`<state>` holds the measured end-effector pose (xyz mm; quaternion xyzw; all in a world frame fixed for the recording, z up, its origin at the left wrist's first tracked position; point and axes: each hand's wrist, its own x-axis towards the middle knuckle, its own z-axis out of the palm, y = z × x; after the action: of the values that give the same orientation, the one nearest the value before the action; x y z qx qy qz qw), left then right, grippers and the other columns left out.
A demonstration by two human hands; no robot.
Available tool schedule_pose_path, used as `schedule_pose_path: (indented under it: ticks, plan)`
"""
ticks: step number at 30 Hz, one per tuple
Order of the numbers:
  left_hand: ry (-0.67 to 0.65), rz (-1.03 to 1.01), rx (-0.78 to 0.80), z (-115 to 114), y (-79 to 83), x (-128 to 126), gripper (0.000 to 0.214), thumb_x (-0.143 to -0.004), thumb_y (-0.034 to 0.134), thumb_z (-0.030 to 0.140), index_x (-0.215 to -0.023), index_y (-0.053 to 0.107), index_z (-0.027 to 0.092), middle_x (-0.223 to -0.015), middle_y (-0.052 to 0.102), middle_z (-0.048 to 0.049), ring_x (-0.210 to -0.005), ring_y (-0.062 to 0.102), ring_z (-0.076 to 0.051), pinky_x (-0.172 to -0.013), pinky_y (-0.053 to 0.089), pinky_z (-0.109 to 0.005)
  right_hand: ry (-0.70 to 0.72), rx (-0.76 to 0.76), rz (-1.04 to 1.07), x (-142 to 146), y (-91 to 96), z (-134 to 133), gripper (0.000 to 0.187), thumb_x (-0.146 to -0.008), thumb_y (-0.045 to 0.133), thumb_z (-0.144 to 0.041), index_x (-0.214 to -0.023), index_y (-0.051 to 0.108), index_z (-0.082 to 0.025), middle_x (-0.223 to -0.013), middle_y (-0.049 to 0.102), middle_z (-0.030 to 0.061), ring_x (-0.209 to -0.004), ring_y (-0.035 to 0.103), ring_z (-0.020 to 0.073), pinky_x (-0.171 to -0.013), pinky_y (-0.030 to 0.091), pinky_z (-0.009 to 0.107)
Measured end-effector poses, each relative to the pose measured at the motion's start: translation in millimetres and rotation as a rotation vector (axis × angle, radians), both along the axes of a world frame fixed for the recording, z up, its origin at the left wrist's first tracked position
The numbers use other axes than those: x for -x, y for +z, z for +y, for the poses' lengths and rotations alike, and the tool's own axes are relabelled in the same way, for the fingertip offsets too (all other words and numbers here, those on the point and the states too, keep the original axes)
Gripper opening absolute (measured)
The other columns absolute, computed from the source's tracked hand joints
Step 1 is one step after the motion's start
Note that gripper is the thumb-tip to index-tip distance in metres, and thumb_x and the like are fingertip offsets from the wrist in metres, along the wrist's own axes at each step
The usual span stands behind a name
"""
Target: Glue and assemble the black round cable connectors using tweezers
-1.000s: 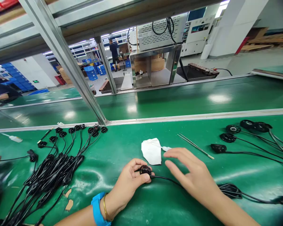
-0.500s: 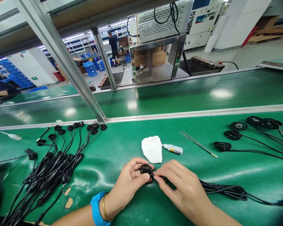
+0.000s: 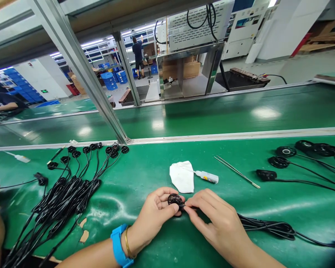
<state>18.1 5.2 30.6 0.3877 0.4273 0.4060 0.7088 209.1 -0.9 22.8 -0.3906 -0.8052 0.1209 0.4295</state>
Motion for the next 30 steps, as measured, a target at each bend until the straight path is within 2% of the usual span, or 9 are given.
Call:
schedule_pose_path:
  ticks: [5, 8, 13, 19, 26, 30]
  plan:
    - [-0.006, 0.001, -0.017, -1, 2.4, -1, 0.025, -0.077, 0.08, 0.021, -0.098, 0.067, 0.015, -0.093, 0.074, -0.0062, -0.075, 0.065, -0.012, -0.074, 0.053, -0.026, 0.01, -0.001, 0.019, 1, -0.7, -2, 0.012, -0.094, 0.056, -0.01, -0.091, 0.059, -0.021, -0.079, 0.064, 0.0028, -0.071, 0.057, 0.0175, -0.064, 0.045, 0.03]
    - [-0.008, 0.036, -0.045, -3, 2.3, -2, 0.02, -0.078, 0.074, 0.014, -0.097, 0.067, 0.016, -0.092, 0.074, -0.0051, -0.079, 0.066, -0.014, -0.076, 0.052, -0.026, 0.012, -0.006, 0.034, 3, -1.6, -3, 0.012, -0.093, 0.057, -0.009, -0.09, 0.059, -0.021, -0.077, 0.063, 0.0027, -0.07, 0.057, 0.0172, -0.063, 0.044, 0.03]
    - [0.002, 0.172, -0.167, -5, 4.1, -3, 0.021, -0.078, 0.063, 0.005, -0.094, 0.066, 0.017, -0.091, 0.074, -0.0042, -0.081, 0.066, -0.015, -0.075, 0.05, -0.024, 0.005, -0.028, 0.045, 5, 0.2, -2, 0.011, -0.093, 0.057, -0.011, -0.088, 0.06, -0.02, -0.076, 0.064, 0.0023, -0.068, 0.058, 0.0169, -0.062, 0.046, 0.029]
    - [0.066, 0.36, -0.315, -14, 9.8, -7, 0.029, -0.075, 0.06, 0.001, -0.096, 0.064, 0.02, -0.094, 0.075, -0.0039, -0.088, 0.069, -0.02, -0.082, 0.052, -0.028, 0.0, -0.062, 0.085, 6, 5.0, -3, 0.008, -0.092, 0.062, -0.014, -0.087, 0.06, -0.021, -0.073, 0.064, 0.002, -0.065, 0.058, 0.0164, -0.059, 0.045, 0.028]
    - [0.138, 0.545, -0.526, -29, -2.0, 0, 0.039, -0.074, 0.066, 0.001, -0.103, 0.068, 0.026, -0.105, 0.078, -0.0032, -0.098, 0.071, -0.025, -0.093, 0.052, -0.034, -0.004, 0.002, 0.133, 7, 3.5, -8, 0.009, -0.09, 0.065, -0.014, -0.087, 0.06, -0.021, -0.074, 0.063, 0.0014, -0.066, 0.057, 0.0165, -0.06, 0.045, 0.03]
    - [0.132, 0.545, -0.526, -30, -7.3, 4, 0.034, -0.08, 0.068, 0.009, -0.108, 0.072, 0.027, -0.111, 0.078, -0.0051, -0.102, 0.071, -0.028, -0.096, 0.052, -0.038, -0.005, 0.038, 0.157, 5, 3.1, -8, 0.007, -0.09, 0.065, -0.016, -0.088, 0.061, -0.022, -0.075, 0.064, 0.0011, -0.067, 0.058, 0.0163, -0.061, 0.047, 0.03]
